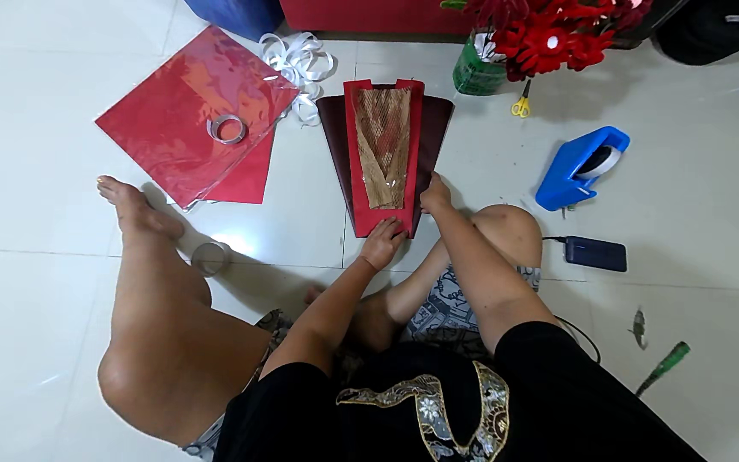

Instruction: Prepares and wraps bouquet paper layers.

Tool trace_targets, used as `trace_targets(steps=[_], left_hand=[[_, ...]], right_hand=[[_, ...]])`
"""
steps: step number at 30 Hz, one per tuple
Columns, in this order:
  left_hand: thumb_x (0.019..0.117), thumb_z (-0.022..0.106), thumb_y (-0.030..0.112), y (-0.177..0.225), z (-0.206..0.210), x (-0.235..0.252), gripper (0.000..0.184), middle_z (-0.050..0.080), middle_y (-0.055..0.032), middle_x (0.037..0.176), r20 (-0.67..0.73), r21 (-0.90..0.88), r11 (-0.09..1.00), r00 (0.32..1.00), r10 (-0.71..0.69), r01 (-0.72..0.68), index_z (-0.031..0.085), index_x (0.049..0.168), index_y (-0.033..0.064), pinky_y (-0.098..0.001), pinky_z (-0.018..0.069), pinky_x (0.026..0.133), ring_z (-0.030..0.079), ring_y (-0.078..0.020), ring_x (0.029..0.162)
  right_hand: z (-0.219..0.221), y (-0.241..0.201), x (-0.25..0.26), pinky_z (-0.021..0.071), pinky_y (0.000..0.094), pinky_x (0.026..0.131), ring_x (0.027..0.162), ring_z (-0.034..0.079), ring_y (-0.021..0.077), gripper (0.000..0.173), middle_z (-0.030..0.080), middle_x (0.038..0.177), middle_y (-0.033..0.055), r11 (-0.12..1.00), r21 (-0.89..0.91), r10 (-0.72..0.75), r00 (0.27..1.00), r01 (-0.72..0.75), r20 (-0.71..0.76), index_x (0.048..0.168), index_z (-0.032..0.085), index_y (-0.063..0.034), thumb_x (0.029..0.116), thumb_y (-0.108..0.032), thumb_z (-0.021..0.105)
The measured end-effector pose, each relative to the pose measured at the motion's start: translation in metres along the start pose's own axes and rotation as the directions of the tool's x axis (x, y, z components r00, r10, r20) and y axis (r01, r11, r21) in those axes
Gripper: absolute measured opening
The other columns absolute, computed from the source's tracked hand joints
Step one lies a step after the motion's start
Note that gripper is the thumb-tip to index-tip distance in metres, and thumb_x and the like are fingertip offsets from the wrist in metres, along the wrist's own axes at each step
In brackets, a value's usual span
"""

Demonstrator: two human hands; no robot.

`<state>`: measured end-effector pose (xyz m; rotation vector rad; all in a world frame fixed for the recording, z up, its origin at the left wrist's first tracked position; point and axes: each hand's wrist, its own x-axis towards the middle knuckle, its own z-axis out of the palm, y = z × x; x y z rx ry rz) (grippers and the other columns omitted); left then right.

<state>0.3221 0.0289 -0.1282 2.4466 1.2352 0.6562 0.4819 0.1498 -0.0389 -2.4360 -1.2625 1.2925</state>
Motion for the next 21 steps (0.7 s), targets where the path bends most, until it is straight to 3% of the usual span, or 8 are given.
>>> trace_targets(steps=[7, 13, 21], left_hand=[[0.1011, 0.051, 0.003, 0.0009, -0.0016, 0.0001, 0.031, 0.067, -0.0216, 0.134, 0.020, -0.006, 1.000, 1.000, -0.017, 0.017, 0.075, 0.121, 0.0070, -0.0549, 0.0452, 0.112, 0.060, -0.0424, 0.130], [0.1032, 0.050, 0.010, 0.0010, -0.0032, -0.0007, 0.031, 0.065, -0.0222, 0.137, 0.052, -0.014, 1.000, 0.998, -0.024, 0.025, 0.073, 0.124, 0.0068, -0.0559, 0.0428, 0.114, 0.057, -0.0419, 0.133], [0.1051, 0.048, 0.014, 0.0048, -0.0051, -0.0011, 0.033, 0.062, -0.0230, 0.140, 0.085, -0.025, 0.999, 0.995, -0.043, 0.045, 0.071, 0.127, 0.0050, -0.0582, 0.0395, 0.116, 0.054, -0.0427, 0.137]], right_hand=[[0.0003, -0.0008, -0.0007, 0.0597, 0.0560, 0.084, 0.102, 0.072, 0.0401, 0.080, 0.063, 0.130, 0.0272, 1.000, 0.006, 0.011, 1.000, -0.011, 0.006, 0.166, 0.016, -0.0227, 0.0982, 0.000, 0.051], [-0.0017, 0.0005, -0.0024, 0.0593, 0.0582, 0.086, 0.105, 0.071, 0.0426, 0.078, 0.063, 0.129, 0.0291, 1.000, 0.028, 0.006, 1.000, -0.005, -0.011, 0.164, 0.022, -0.0185, 0.0954, 0.001, 0.056], [-0.0021, 0.0003, -0.0061, 0.0608, 0.0496, 0.085, 0.099, 0.073, 0.0364, 0.086, 0.064, 0.125, 0.0275, 0.999, -0.021, 0.039, 0.999, -0.039, -0.015, 0.166, 0.005, -0.0143, 0.0961, -0.001, 0.054]])
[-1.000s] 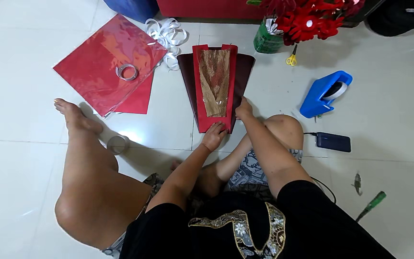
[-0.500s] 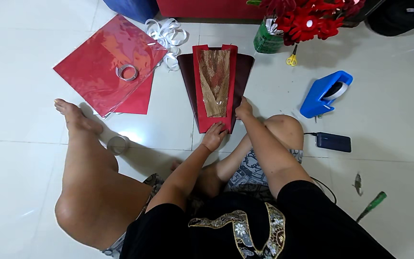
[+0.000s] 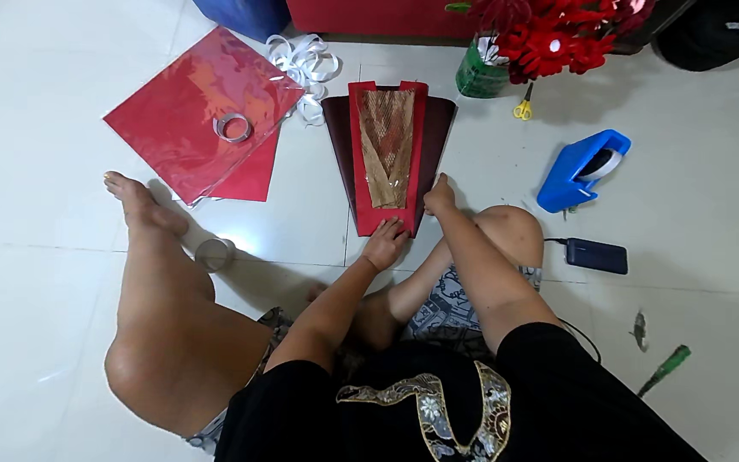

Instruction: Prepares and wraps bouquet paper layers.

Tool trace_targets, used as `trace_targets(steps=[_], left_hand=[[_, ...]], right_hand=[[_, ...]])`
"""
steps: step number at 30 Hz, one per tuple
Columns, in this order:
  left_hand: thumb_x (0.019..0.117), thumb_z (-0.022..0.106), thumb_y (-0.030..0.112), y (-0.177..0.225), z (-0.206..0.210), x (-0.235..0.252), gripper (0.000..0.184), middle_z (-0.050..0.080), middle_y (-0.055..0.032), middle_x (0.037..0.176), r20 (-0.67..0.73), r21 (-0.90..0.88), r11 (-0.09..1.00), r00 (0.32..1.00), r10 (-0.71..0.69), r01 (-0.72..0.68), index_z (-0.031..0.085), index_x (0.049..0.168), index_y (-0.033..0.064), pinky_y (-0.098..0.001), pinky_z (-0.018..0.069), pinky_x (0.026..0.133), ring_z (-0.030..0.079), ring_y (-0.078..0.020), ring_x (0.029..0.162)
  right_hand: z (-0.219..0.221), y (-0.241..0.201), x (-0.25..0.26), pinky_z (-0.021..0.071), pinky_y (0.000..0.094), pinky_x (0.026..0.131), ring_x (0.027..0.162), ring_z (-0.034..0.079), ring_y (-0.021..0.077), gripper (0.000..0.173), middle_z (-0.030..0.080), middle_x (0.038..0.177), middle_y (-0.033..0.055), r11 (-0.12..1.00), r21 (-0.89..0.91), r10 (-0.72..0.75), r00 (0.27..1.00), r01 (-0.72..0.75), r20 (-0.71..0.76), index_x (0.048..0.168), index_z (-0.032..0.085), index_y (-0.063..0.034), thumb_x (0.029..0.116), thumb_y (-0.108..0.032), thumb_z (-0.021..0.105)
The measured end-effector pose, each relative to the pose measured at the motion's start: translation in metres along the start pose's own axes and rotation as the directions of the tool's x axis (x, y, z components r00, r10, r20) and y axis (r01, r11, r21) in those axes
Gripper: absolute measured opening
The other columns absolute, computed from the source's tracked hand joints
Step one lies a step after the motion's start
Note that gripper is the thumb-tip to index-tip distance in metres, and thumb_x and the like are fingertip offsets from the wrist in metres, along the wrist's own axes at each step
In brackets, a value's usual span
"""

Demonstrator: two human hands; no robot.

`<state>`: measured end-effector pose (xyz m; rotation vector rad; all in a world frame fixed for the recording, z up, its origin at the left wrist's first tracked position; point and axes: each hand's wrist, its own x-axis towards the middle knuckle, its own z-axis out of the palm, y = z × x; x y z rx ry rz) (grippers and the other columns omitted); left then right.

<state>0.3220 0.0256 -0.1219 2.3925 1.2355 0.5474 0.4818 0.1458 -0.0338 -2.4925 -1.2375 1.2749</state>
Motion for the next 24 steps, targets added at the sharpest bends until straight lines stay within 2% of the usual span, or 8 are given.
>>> trace_targets(steps=[8, 16, 20, 24], left_hand=[[0.1070, 0.045, 0.019, 0.0001, -0.0045, 0.0014, 0.037, 0.057, -0.0232, 0.147, 0.087, -0.030, 0.999, 0.996, -0.026, 0.029, 0.067, 0.133, 0.0053, -0.0580, 0.0334, 0.120, 0.048, -0.0419, 0.142], [0.1063, 0.047, 0.019, -0.0012, -0.0017, 0.0004, 0.035, 0.059, -0.0234, 0.144, 0.035, -0.025, 1.000, 0.999, -0.001, 0.002, 0.069, 0.130, 0.0045, -0.0590, 0.0371, 0.117, 0.051, -0.0431, 0.139], [0.1072, 0.046, 0.020, -0.0005, -0.0038, -0.0001, 0.037, 0.058, -0.0230, 0.146, 0.066, -0.018, 1.000, 0.998, -0.010, 0.011, 0.068, 0.132, 0.0054, -0.0584, 0.0359, 0.118, 0.049, -0.0425, 0.141], [0.1062, 0.047, 0.017, -0.0015, -0.0040, 0.0003, 0.035, 0.058, -0.0252, 0.144, 0.055, -0.064, 0.998, 0.998, -0.005, 0.009, 0.068, 0.131, 0.0041, -0.0605, 0.0355, 0.118, 0.051, -0.0435, 0.140]], right_hand=[[0.0000, 0.0008, 0.0018, 0.0606, 0.0495, 0.084, 0.097, 0.073, 0.0357, 0.087, 0.065, 0.123, 0.0274, 1.000, 0.008, -0.001, 1.000, 0.001, 0.003, 0.166, 0.005, -0.0159, 0.0957, -0.001, 0.054], [-0.0006, -0.0007, 0.0003, 0.0604, 0.0498, 0.083, 0.098, 0.073, 0.0361, 0.088, 0.064, 0.124, 0.0267, 1.000, 0.011, 0.013, 1.000, -0.013, -0.004, 0.166, 0.006, -0.0178, 0.0949, 0.000, 0.055], [0.0009, 0.0005, 0.0016, 0.0609, 0.0505, 0.083, 0.098, 0.073, 0.0375, 0.086, 0.064, 0.124, 0.0278, 1.000, 0.018, 0.002, 1.000, -0.002, -0.009, 0.165, 0.008, -0.0166, 0.0953, 0.000, 0.055], [0.0016, 0.0036, 0.0020, 0.0615, 0.0505, 0.079, 0.091, 0.073, 0.0362, 0.089, 0.065, 0.120, 0.0274, 1.000, 0.025, -0.004, 1.000, 0.005, -0.014, 0.165, 0.007, -0.0163, 0.0943, 0.001, 0.057]])
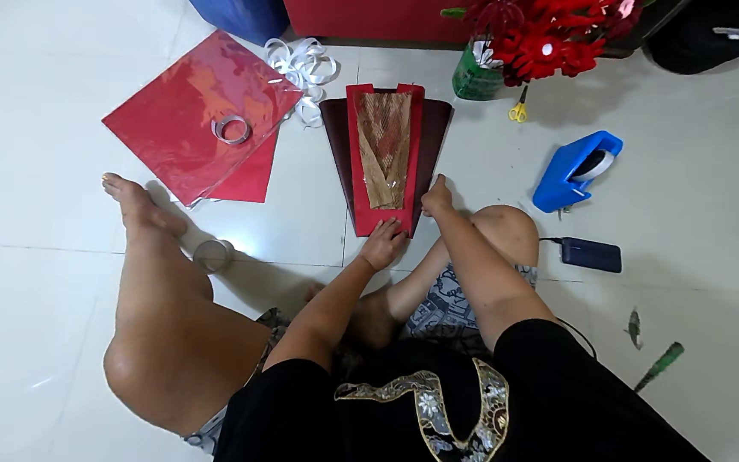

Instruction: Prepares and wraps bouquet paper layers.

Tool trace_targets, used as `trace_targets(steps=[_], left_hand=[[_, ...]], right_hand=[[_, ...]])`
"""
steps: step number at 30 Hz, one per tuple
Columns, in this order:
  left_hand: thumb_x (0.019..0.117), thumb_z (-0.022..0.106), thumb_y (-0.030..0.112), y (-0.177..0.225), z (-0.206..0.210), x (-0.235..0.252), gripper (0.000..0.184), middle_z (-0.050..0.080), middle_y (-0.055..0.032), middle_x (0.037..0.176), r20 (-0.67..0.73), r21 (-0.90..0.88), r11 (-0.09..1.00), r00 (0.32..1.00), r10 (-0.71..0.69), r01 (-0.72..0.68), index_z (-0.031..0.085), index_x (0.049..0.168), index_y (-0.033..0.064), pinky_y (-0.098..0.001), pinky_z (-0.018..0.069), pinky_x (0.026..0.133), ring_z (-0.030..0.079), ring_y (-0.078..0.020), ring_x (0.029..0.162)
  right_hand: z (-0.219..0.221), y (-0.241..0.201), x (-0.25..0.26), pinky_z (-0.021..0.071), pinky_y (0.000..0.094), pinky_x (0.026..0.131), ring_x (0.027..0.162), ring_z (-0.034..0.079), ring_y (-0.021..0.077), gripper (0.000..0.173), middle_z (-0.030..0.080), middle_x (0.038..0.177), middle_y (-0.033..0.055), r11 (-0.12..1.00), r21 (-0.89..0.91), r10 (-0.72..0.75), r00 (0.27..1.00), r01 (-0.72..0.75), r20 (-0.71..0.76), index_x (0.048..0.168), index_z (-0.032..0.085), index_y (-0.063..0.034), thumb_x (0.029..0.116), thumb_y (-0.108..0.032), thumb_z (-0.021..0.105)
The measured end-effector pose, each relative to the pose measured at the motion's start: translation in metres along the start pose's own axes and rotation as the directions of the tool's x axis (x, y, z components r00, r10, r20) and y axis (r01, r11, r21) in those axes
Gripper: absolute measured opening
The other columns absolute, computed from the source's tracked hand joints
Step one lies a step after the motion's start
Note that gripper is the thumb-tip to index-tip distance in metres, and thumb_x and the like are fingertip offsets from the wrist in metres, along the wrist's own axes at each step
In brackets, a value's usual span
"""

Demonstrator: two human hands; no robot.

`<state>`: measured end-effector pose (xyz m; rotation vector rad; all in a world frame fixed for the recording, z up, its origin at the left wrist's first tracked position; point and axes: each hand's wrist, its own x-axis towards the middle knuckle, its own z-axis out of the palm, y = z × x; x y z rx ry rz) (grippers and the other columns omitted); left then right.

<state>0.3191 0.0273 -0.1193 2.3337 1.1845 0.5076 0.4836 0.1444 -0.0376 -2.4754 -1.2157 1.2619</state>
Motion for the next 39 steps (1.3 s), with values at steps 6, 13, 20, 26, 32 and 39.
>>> trace_targets(steps=[6, 13, 20, 26, 32, 39], left_hand=[[0.1077, 0.046, 0.022, -0.001, -0.001, 0.001, 0.037, 0.058, -0.0238, 0.145, 0.036, 0.013, 1.000, 0.999, -0.013, 0.012, 0.068, 0.132, 0.0053, -0.0586, 0.0349, 0.119, 0.049, -0.0420, 0.141], [0.1080, 0.045, 0.021, 0.001, -0.003, 0.002, 0.038, 0.056, -0.0232, 0.147, 0.062, 0.011, 1.000, 0.998, -0.030, 0.029, 0.067, 0.134, 0.0050, -0.0579, 0.0330, 0.120, 0.047, -0.0407, 0.143], [0.1079, 0.044, 0.020, 0.001, 0.000, 0.002, 0.038, 0.056, -0.0223, 0.148, 0.059, 0.024, 0.999, 0.997, -0.040, 0.039, 0.067, 0.134, 0.0056, -0.0573, 0.0327, 0.121, 0.046, -0.0396, 0.144], [0.1058, 0.051, 0.022, 0.012, -0.004, 0.009, 0.038, 0.059, -0.0200, 0.145, 0.060, -0.019, 0.988, 0.986, -0.154, 0.156, 0.065, 0.133, -0.0010, -0.0515, 0.0324, 0.122, 0.048, -0.0362, 0.144], [0.1047, 0.053, 0.021, 0.013, 0.004, 0.014, 0.035, 0.066, -0.0200, 0.136, -0.029, 0.058, 0.989, 0.990, -0.138, 0.140, 0.070, 0.126, -0.0009, -0.0505, 0.0406, 0.117, 0.056, -0.0378, 0.136], [0.1035, 0.055, 0.019, 0.010, 0.014, 0.013, 0.031, 0.070, -0.0193, 0.129, -0.136, 0.117, 0.988, 0.987, -0.086, 0.102, 0.073, 0.119, -0.0005, -0.0509, 0.0468, 0.111, 0.062, -0.0389, 0.128]], right_hand=[[-0.015, 0.001, -0.015, 0.0548, 0.0598, 0.095, 0.115, 0.066, 0.0427, 0.054, 0.062, 0.129, 0.0300, 0.973, -0.208, -0.084, 0.994, 0.098, 0.073, 0.137, 0.051, 0.0079, 0.0896, -0.008, 0.071], [-0.004, 0.001, -0.034, 0.0557, 0.0503, 0.089, 0.107, 0.068, 0.0330, 0.055, 0.065, 0.123, 0.0233, 0.825, -0.527, -0.033, 0.947, 0.206, 0.319, 0.126, 0.060, 0.0068, 0.0889, -0.027, 0.081], [-0.001, -0.001, -0.035, 0.0550, 0.0522, 0.093, 0.112, 0.067, 0.0343, 0.057, 0.065, 0.126, 0.0222, 0.780, -0.585, -0.025, 0.944, 0.224, 0.328, 0.128, 0.061, 0.0048, 0.0883, -0.030, 0.082], [0.000, 0.004, -0.033, 0.0557, 0.0530, 0.088, 0.107, 0.067, 0.0360, 0.055, 0.065, 0.123, 0.0252, 0.808, -0.545, -0.042, 0.944, 0.225, 0.328, 0.127, 0.060, 0.0070, 0.0904, -0.028, 0.081], [-0.002, 0.006, -0.030, 0.0555, 0.0503, 0.087, 0.100, 0.067, 0.0331, 0.055, 0.065, 0.118, 0.0240, 0.809, -0.540, -0.041, 0.938, 0.234, 0.345, 0.126, 0.061, 0.0073, 0.0920, -0.032, 0.079], [0.003, 0.010, -0.012, 0.0557, 0.0383, 0.073, 0.079, 0.065, 0.0212, 0.051, 0.065, 0.099, 0.0149, 0.816, -0.537, -0.017, 0.937, 0.215, 0.349, 0.117, 0.063, 0.0042, 0.0895, -0.036, 0.082]])
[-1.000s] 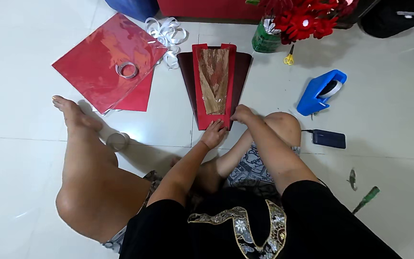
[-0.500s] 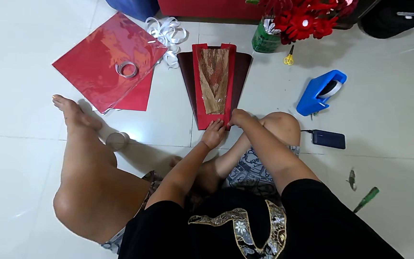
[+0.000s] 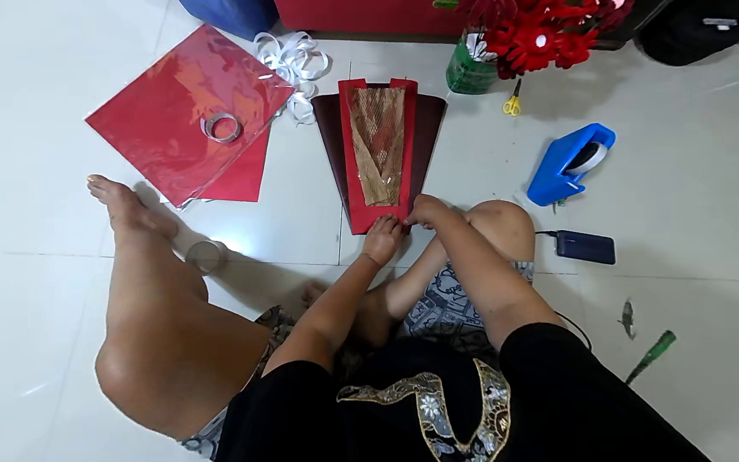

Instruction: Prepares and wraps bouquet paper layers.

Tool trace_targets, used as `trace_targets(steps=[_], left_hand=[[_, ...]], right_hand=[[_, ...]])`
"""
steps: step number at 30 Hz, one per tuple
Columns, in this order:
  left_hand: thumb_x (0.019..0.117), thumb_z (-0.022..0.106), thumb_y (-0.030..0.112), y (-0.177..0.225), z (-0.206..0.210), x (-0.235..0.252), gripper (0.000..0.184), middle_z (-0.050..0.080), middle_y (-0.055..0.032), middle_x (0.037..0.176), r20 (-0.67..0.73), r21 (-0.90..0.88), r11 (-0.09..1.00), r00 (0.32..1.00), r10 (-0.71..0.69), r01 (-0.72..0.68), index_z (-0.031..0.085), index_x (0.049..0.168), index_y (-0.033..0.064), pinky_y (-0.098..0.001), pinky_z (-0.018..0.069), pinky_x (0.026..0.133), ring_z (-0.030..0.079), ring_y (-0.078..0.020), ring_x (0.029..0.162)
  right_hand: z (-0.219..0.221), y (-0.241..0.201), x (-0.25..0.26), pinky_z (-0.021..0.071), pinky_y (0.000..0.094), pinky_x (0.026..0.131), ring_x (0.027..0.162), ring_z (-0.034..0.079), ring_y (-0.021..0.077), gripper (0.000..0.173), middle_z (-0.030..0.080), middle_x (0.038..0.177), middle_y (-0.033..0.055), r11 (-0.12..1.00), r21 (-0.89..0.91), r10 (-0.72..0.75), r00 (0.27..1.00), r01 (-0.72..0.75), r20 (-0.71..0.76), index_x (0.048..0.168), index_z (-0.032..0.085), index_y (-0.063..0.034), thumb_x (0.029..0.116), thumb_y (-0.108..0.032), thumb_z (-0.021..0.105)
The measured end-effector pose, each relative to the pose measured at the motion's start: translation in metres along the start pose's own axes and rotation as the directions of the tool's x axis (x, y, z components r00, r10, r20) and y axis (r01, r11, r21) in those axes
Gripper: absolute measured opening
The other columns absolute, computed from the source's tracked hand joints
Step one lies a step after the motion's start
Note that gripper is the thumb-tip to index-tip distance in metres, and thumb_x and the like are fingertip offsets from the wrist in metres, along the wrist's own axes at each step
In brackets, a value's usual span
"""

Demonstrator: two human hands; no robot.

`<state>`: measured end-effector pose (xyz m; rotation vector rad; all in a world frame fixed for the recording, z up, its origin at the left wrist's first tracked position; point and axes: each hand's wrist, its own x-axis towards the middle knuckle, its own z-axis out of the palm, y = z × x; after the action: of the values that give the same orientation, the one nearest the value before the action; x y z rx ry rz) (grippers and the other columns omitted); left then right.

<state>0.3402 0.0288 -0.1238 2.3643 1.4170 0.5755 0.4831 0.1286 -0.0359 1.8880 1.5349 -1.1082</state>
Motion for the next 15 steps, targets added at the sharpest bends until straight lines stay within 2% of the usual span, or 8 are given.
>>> trace_targets(steps=[4, 7, 10, 12, 15], left_hand=[[0.1023, 0.057, 0.020, -0.001, 0.000, -0.001, 0.030, 0.071, -0.0187, 0.127, -0.024, 0.003, 1.000, 1.000, 0.018, -0.017, 0.074, 0.117, -0.0011, -0.0503, 0.0481, 0.110, 0.063, -0.0385, 0.127], [0.1022, 0.058, 0.020, -0.002, 0.000, -0.002, 0.030, 0.071, -0.0192, 0.127, -0.037, 0.006, 1.000, 0.999, 0.029, -0.028, 0.074, 0.115, -0.0014, -0.0509, 0.0484, 0.110, 0.063, -0.0389, 0.127], [0.1023, 0.058, 0.021, -0.001, -0.001, -0.002, 0.031, 0.071, -0.0199, 0.127, -0.035, -0.003, 1.000, 0.999, 0.021, -0.021, 0.074, 0.115, -0.0020, -0.0515, 0.0481, 0.110, 0.063, -0.0395, 0.127], [0.1022, 0.058, 0.020, -0.001, -0.002, -0.002, 0.031, 0.070, -0.0201, 0.128, -0.025, -0.013, 1.000, 1.000, 0.015, -0.016, 0.074, 0.115, -0.0023, -0.0519, 0.0475, 0.110, 0.062, -0.0398, 0.128], [0.1030, 0.057, 0.021, -0.003, -0.001, -0.003, 0.031, 0.069, -0.0196, 0.129, -0.009, -0.018, 1.000, 1.000, 0.016, -0.016, 0.073, 0.117, -0.0019, -0.0513, 0.0466, 0.112, 0.061, -0.0392, 0.130]], right_hand=[[0.000, -0.001, -0.006, 0.0555, 0.0432, 0.079, 0.089, 0.066, 0.0267, 0.052, 0.066, 0.108, 0.0200, 0.997, -0.078, -0.001, 1.000, 0.003, 0.019, 0.122, 0.062, 0.0066, 0.0876, -0.025, 0.083], [0.003, 0.000, -0.003, 0.0526, 0.0358, 0.071, 0.077, 0.062, 0.0199, 0.040, 0.065, 0.097, 0.0142, 0.997, -0.067, 0.038, 0.998, -0.035, 0.045, 0.118, 0.064, 0.0030, 0.0873, -0.015, 0.081], [0.008, 0.010, 0.011, 0.0478, 0.0304, 0.061, 0.066, 0.055, 0.0164, 0.029, 0.059, 0.084, 0.0116, 0.976, 0.204, 0.063, 0.996, -0.075, 0.064, 0.115, 0.061, 0.0022, 0.0882, -0.002, 0.070], [0.002, 0.011, 0.008, 0.0481, 0.0296, 0.062, 0.066, 0.056, 0.0155, 0.029, 0.059, 0.087, 0.0113, 0.922, 0.371, 0.087, 0.994, -0.108, 0.073, 0.119, 0.059, 0.0020, 0.0904, -0.002, 0.066], [-0.007, 0.011, 0.009, 0.0519, 0.0315, 0.063, 0.069, 0.061, 0.0171, 0.031, 0.063, 0.090, 0.0125, 0.831, 0.536, 0.156, 0.987, -0.148, 0.031, 0.119, 0.061, 0.0009, 0.0902, -0.006, 0.069]])
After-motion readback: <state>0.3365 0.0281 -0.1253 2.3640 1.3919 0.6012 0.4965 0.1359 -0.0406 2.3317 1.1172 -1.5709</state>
